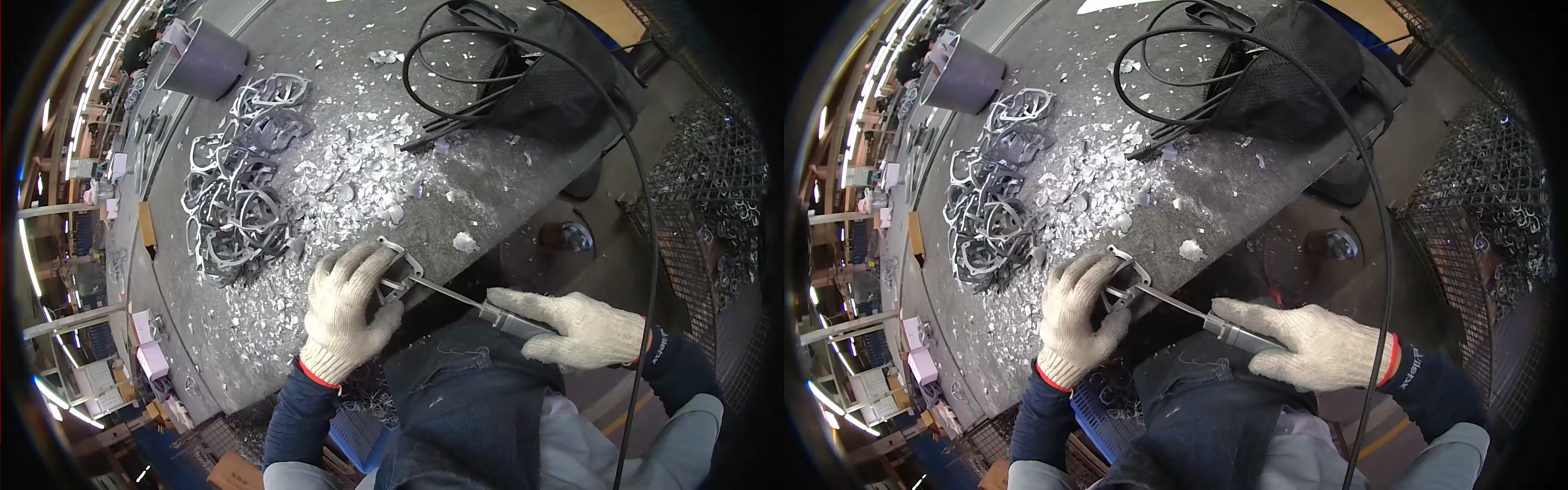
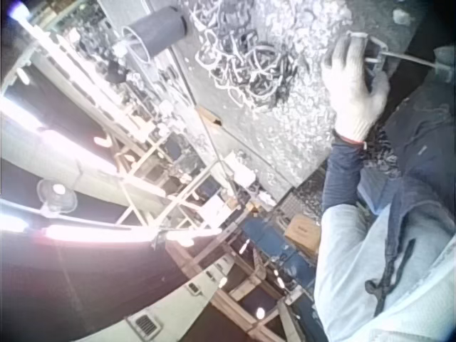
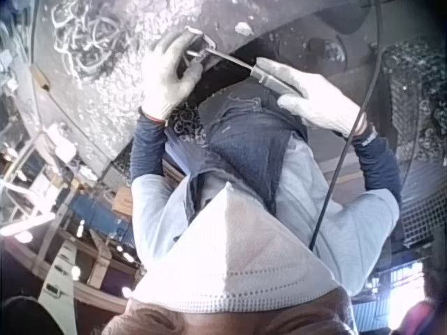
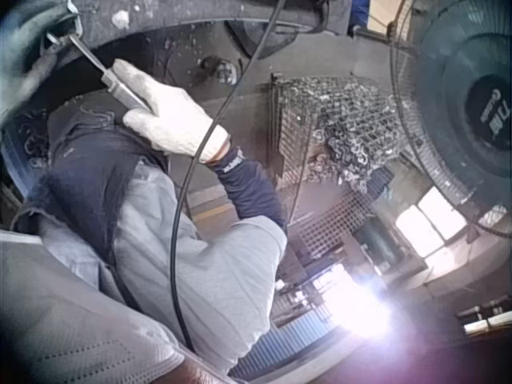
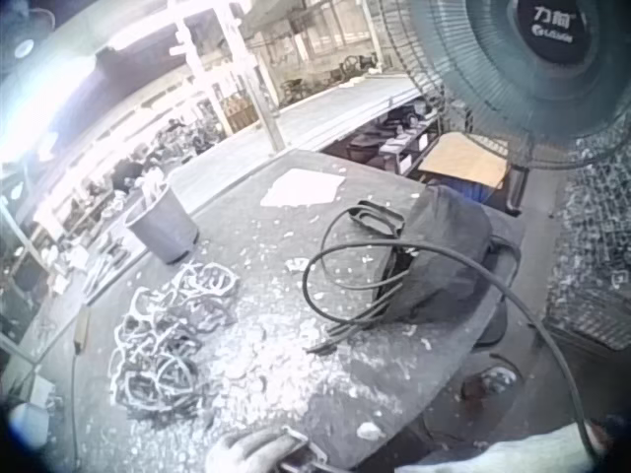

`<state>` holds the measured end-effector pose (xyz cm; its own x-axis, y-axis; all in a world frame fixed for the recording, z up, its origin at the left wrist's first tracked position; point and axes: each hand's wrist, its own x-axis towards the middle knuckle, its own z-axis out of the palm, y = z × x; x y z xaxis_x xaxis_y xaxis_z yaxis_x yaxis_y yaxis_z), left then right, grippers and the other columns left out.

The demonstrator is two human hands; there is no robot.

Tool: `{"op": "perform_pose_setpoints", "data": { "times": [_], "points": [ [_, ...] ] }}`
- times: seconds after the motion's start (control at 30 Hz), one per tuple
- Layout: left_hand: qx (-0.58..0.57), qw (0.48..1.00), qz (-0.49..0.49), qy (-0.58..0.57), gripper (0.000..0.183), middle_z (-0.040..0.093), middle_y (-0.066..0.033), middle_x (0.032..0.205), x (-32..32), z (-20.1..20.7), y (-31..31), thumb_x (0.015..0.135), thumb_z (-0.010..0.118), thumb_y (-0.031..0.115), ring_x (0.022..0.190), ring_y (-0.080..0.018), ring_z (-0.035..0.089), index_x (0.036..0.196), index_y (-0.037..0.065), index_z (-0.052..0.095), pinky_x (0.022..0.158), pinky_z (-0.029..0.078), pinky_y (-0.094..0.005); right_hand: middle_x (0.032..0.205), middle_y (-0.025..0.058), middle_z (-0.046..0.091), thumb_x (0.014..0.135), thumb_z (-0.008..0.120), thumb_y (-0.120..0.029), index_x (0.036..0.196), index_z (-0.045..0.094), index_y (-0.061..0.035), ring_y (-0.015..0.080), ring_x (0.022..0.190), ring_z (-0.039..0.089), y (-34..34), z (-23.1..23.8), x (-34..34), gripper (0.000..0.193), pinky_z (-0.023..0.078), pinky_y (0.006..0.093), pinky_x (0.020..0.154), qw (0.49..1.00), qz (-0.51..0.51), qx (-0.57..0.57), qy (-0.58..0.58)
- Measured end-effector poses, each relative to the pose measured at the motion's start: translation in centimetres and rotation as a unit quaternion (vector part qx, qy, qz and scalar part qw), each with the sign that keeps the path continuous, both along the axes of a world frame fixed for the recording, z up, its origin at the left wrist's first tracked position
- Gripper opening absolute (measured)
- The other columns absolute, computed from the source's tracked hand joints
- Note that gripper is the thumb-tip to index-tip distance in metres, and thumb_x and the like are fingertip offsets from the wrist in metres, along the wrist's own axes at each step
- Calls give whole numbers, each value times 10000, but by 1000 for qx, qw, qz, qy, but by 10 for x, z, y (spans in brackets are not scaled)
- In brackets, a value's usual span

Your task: The person files the edges of a small metal part by hand with a hand file to remove burrs and smooth the finish.

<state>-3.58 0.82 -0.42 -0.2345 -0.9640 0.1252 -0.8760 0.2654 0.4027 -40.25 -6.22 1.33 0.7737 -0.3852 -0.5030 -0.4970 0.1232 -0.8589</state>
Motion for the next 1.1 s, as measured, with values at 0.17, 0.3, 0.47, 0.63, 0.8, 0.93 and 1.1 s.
{"op": "perform_pose_setpoints", "data": {
  "times": [0.17, 0.3, 0.47, 0.63, 0.8, 0.93, 1.1],
  "points": [
    [11, 1000, 9, -10, 783, 754, -206, 1486, 0, 1, 1, 744, 908, 141, 1372, -465, 702, 1508, 63, 756, 1197, 562, -567, 956, 198, 814, 1079, 779, -228, 1799, 534, -266, 334, 744, 822, 18, 7, 0, 761, 697, 450, 699, 933, 96, -328, 111],
    [11, 1000, 12, -10, 771, 750, -201, 1485, 0, 2, 2, 758, 908, 149, 1375, -465, 698, 1510, 67, 755, 1201, 558, -573, 770, 142, 694, 1123, 725, -217, 1734, 623, -337, 321, 621, 764, 29, 6, 11, 631, 632, 451, 543, 872, 72, -458, 157],
    [8, 1000, 2, -9, 748, 749, -199, 1486, 1, 4, 0, 770, 906, 155, 1373, -464, 699, 1496, 65, 752, 1204, 554, -578, 702, 130, 640, 1145, 675, -166, 1705, 653, -345, 300, 559, 732, 31, 10, 10, 589, 604, 431, 490, 842, 71, -514, 149],
    [1, 1000, 6, -10, 740, 748, -195, 1488, 0, 4, 1, 780, 905, 157, 1368, -463, 699, 1497, 69, 746, 1198, 554, -582, 711, 125, 646, 1123, 689, -153, 1710, 646, -342, 292, 567, 727, 26, 10, 14, 619, 605, 435, 496, 863, 82, -480, 136],
    [7, 1000, 12, 0, 730, 740, -194, 1503, 0, 5, 4, 798, 898, 153, 1387, -459, 685, 1507, 78, 740, 1199, 549, -577, 707, 129, 657, 1118, 700, -156, 1749, 584, -343, 295, 568, 730, 23, 11, 14, 668, 605, 438, 493, 844, 102, -506, 144],
    [13, 1000, 13, 10, 732, 726, -186, 1530, 1, 3, 4, 814, 898, 164, 1399, -461, 669, 1525, 100, 732, 1200, 542, -577, 730, 134, 680, 1105, 709, -141, 1747, 580, -335, 310, 599, 752, 26, 14, 12, 683, 618, 460, 509, 858, 100, -480, 154],
    [25, 999, 11, 19, 728, 717, -172, 1549, 4, 3, 2, 833, 899, 192, 1393, -478, 664, 1538, 141, 727, 1184, 544, -581, 726, 138, 693, 1089, 733, -156, 1724, 612, -332, 354, 603, 755, 20, 9, 14, 669, 630, 486, 524, 863, 93, -481, 122]
  ]
}}
